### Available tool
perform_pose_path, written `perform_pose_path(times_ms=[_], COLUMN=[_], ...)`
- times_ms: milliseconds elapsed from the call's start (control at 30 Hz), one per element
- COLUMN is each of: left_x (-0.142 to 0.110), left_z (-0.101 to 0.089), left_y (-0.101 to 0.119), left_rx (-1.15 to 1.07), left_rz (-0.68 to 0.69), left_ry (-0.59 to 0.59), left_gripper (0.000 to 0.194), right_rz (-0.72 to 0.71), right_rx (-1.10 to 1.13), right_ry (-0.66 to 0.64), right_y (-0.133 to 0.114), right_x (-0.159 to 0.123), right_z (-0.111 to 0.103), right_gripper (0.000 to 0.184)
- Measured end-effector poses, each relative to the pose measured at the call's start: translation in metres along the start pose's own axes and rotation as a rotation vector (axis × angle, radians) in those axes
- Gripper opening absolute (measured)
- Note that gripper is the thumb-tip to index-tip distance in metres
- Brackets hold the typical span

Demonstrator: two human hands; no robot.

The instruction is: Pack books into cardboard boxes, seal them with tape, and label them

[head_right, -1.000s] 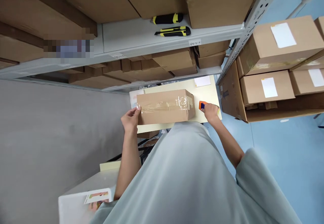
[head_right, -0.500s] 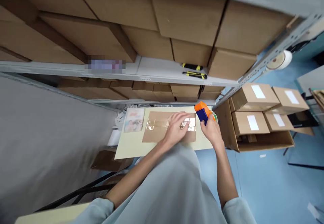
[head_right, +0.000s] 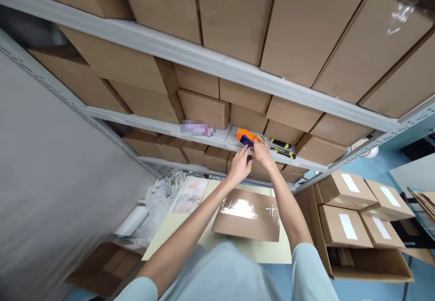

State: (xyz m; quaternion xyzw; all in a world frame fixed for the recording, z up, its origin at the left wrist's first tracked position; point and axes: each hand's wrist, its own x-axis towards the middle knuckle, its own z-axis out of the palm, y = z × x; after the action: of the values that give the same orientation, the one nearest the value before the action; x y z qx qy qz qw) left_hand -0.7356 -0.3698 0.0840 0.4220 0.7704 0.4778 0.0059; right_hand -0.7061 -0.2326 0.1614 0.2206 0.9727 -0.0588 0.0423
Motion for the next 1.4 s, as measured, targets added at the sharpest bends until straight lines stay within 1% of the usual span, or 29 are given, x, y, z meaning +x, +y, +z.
perform_pose_path(times_ms=[33, 100, 167, 233, 333, 367, 433, 467, 533, 567, 633, 700, 767, 833, 900, 967, 1033, 1133, 1200, 1233, 1300, 1367, 1400], left_x=[0.002, -0.003, -0.017, -0.032, -0.054, -0.061, -0.079, -0.090, -0.117, -0.133, -0.163, -0.189, -0.206, -0.212, -0.212, -0.207, -0.200, -0.194, -0.193, -0.193, -0.193, -0.193, -0.194], left_z=[-0.002, -0.006, -0.009, -0.010, -0.009, -0.009, -0.010, -0.012, -0.018, -0.022, -0.030, -0.036, -0.038, -0.035, -0.027, -0.015, 0.000, 0.027, 0.042, 0.048, 0.051, 0.045, 0.040], left_y=[-0.003, -0.008, -0.014, -0.021, -0.033, -0.036, -0.045, -0.049, -0.058, -0.062, -0.069, -0.071, -0.069, -0.064, -0.055, -0.045, -0.033, -0.020, -0.016, -0.017, -0.023, -0.036, -0.044], left_rx=[0.006, 0.008, 0.006, 0.004, -0.006, -0.011, -0.016, -0.015, -0.006, 0.000, 0.013, 0.031, 0.056, 0.086, 0.113, 0.136, 0.158, 0.204, 0.253, 0.280, 0.316, 0.302, 0.274], left_rz=[-0.001, 0.008, 0.003, -0.026, -0.068, -0.075, -0.091, -0.104, -0.149, -0.181, -0.261, -0.344, -0.412, -0.450, -0.455, -0.433, -0.412, -0.433, -0.479, -0.501, -0.535, -0.587, -0.637], left_ry=[-0.002, 0.001, 0.013, 0.023, 0.029, 0.027, 0.020, 0.015, 0.002, -0.005, -0.014, -0.025, -0.042, -0.066, -0.089, -0.117, -0.150, -0.189, -0.208, -0.216, -0.228, -0.226, -0.225], left_gripper=[0.067, 0.066, 0.064, 0.062, 0.060, 0.059, 0.057, 0.057, 0.056, 0.056, 0.056, 0.058, 0.065, 0.073, 0.079, 0.084, 0.094, 0.120, 0.135, 0.140, 0.144, 0.144, 0.142], right_rz=[0.016, 0.036, 0.045, 0.062, 0.081, 0.085, 0.081, 0.074, 0.063, 0.068, 0.124, 0.256, 0.447, 0.625, 0.711, 0.698, 0.657, 0.640, 0.672, 0.696, 0.741, 0.760, 0.757], right_rx=[-0.023, -0.051, -0.060, -0.059, -0.051, -0.047, -0.011, 0.025, 0.131, 0.193, 0.308, 0.400, 0.467, 0.517, 0.549, 0.556, 0.532, 0.476, 0.465, 0.477, 0.539, 0.622, 0.660], right_ry=[-0.042, -0.095, -0.108, -0.109, -0.066, -0.033, 0.085, 0.161, 0.312, 0.363, 0.412, 0.410, 0.363, 0.290, 0.227, 0.182, 0.144, 0.110, 0.107, 0.103, 0.083, 0.058, 0.050], right_y=[-0.004, -0.010, -0.013, -0.015, -0.013, -0.010, 0.000, 0.007, 0.025, 0.034, 0.050, 0.060, 0.062, 0.059, 0.052, 0.042, 0.033, 0.023, 0.024, 0.027, 0.035, 0.045, 0.049], right_x=[0.015, 0.037, 0.051, 0.060, 0.060, 0.057, 0.039, 0.024, -0.019, -0.047, -0.112, -0.179, -0.236, -0.276, -0.296, -0.299, -0.290, -0.268, -0.257, -0.253, -0.250, -0.252, -0.253], right_z=[-0.002, -0.004, -0.002, 0.001, 0.007, 0.010, 0.021, 0.028, 0.050, 0.063, 0.091, 0.118, 0.140, 0.156, 0.167, 0.174, 0.179, 0.188, 0.196, 0.200, 0.209, 0.215, 0.217], right_gripper=[0.037, 0.035, 0.033, 0.034, 0.041, 0.045, 0.053, 0.055, 0.056, 0.055, 0.056, 0.061, 0.067, 0.074, 0.078, 0.082, 0.089, 0.108, 0.117, 0.121, 0.126, 0.128, 0.126])
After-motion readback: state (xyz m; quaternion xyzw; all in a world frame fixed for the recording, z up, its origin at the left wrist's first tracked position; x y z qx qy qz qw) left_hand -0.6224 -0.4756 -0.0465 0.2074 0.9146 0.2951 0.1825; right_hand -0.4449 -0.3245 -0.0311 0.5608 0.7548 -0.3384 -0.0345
